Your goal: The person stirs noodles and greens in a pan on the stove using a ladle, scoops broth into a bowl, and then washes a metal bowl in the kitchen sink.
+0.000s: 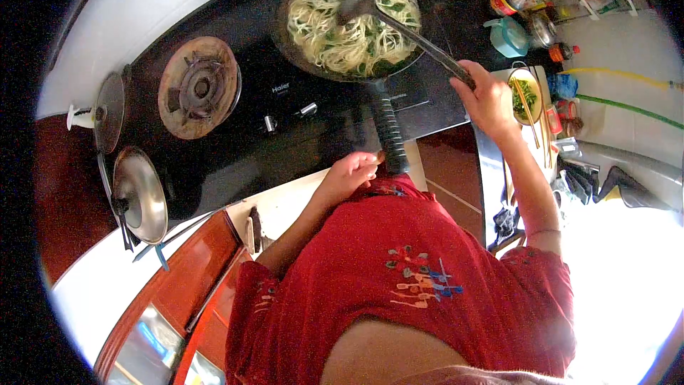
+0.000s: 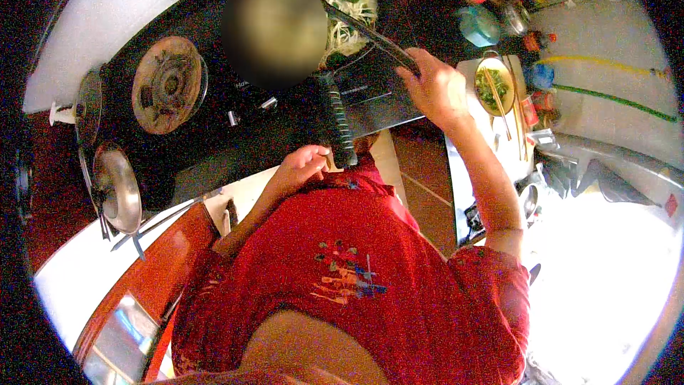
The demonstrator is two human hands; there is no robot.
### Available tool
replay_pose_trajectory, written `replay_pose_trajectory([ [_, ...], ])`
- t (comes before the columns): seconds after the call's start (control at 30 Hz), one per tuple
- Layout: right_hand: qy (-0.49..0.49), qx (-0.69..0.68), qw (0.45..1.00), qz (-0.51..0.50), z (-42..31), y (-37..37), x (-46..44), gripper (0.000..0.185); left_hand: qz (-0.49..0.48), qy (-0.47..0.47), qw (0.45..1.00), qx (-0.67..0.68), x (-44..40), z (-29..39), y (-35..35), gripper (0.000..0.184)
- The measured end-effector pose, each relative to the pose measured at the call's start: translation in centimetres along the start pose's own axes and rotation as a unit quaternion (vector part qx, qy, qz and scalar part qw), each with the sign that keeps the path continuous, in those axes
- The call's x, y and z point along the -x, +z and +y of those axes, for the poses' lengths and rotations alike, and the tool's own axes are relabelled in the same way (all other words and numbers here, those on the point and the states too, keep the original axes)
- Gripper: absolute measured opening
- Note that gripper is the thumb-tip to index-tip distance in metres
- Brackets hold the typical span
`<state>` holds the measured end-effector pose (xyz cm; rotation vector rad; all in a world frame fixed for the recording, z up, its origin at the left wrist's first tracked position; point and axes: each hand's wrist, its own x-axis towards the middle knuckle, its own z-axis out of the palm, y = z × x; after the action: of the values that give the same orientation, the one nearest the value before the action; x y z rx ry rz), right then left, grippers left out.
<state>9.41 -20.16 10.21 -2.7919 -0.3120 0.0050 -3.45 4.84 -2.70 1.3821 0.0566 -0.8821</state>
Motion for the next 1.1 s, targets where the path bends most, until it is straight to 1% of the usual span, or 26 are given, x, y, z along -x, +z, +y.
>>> replay_pose_trajectory([
  [0.03,0.058,-0.054,0.996,-0.031,-0.5,0.0,-0.5,0.029,-0.002,-0.008,1.000,0.000,-0.2,-0.1,0.1,0.036],
  [0.13,0.055,-0.166,0.984,0.018,-0.5,3.8,-2.0,0.029,-0.025,0.010,0.999,0.039,-0.7,0.2,0.7,0.032],
  [0.2,0.068,-0.189,0.979,0.020,-2.3,5.4,-3.3,0.038,-0.042,0.015,0.999,0.021,-1.1,0.2,0.8,0.032],
  [0.23,0.055,-0.206,0.976,0.038,-3.1,6.3,-4.0,0.039,-0.051,0.017,0.998,0.013,-1.3,0.1,0.9,0.031],
  [0.27,0.080,-0.195,0.977,0.031,-4.3,6.7,-4.4,0.038,-0.053,0.015,0.998,-0.001,-1.5,-0.2,0.9,0.031],
  [0.33,0.070,-0.189,0.979,0.037,-5.3,8.3,-5.1,0.036,-0.056,0.010,0.998,-0.028,-1.6,-0.6,0.9,0.031],
  [0.37,0.070,-0.204,0.976,0.033,-5.8,8.5,-4.9,0.033,-0.048,0.004,0.998,-0.027,-1.5,-0.7,0.9,0.031],
  [0.47,0.058,-0.172,0.983,0.012,-5.8,8.0,-3.8,0.033,-0.020,-0.005,1.000,-0.016,-0.7,-0.7,1.0,0.032],
  [0.53,0.020,-0.114,0.993,0.000,-5.0,6.5,-2.8,0.032,0.004,0.004,1.000,-0.003,-0.3,-0.8,0.9,0.034],
  [0.63,-0.102,-0.041,0.991,0.073,-2.8,4.4,-2.0,0.028,0.005,0.011,0.999,0.033,-0.1,-1.0,0.5,0.036],
  [0.67,-0.137,-0.025,0.986,0.094,-2.1,3.9,-2.0,0.028,0.003,0.008,1.000,0.025,-0.1,-1.0,0.3,0.036],
  [0.7,-0.126,-0.026,0.989,0.078,-2.3,2.8,-2.0,0.028,0.002,0.006,1.000,0.017,-0.1,-0.9,0.2,0.037],
  [0.8,-0.087,-0.029,0.990,0.106,-1.4,2.8,-2.9,0.028,0.004,0.000,1.000,0.022,-0.2,-0.6,0.3,0.037],
  [0.93,0.062,-0.095,0.991,0.067,-1.0,3.9,-6.1,0.032,-0.009,0.002,0.999,0.040,-0.7,-0.9,0.7,0.037],
  [0.97,0.051,-0.113,0.987,0.099,-0.5,4.8,-6.6,0.034,-0.006,-0.007,1.000,0.021,-0.8,-0.4,0.8,0.037],
  [1.03,0.102,-0.118,0.984,0.083,-0.1,5.9,-7.1,0.038,-0.001,-0.027,1.000,-0.013,-0.2,1.7,1.1,0.037],
  [1.07,0.129,-0.119,0.982,0.074,0.2,6.5,-7.0,0.040,-0.005,-0.029,1.000,-0.008,-0.3,1.4,1.0,0.037],
  [1.1,0.107,-0.122,0.982,0.091,0.6,7.0,-6.5,0.042,-0.009,-0.031,0.999,-0.003,-0.6,0.9,0.8,0.036],
])
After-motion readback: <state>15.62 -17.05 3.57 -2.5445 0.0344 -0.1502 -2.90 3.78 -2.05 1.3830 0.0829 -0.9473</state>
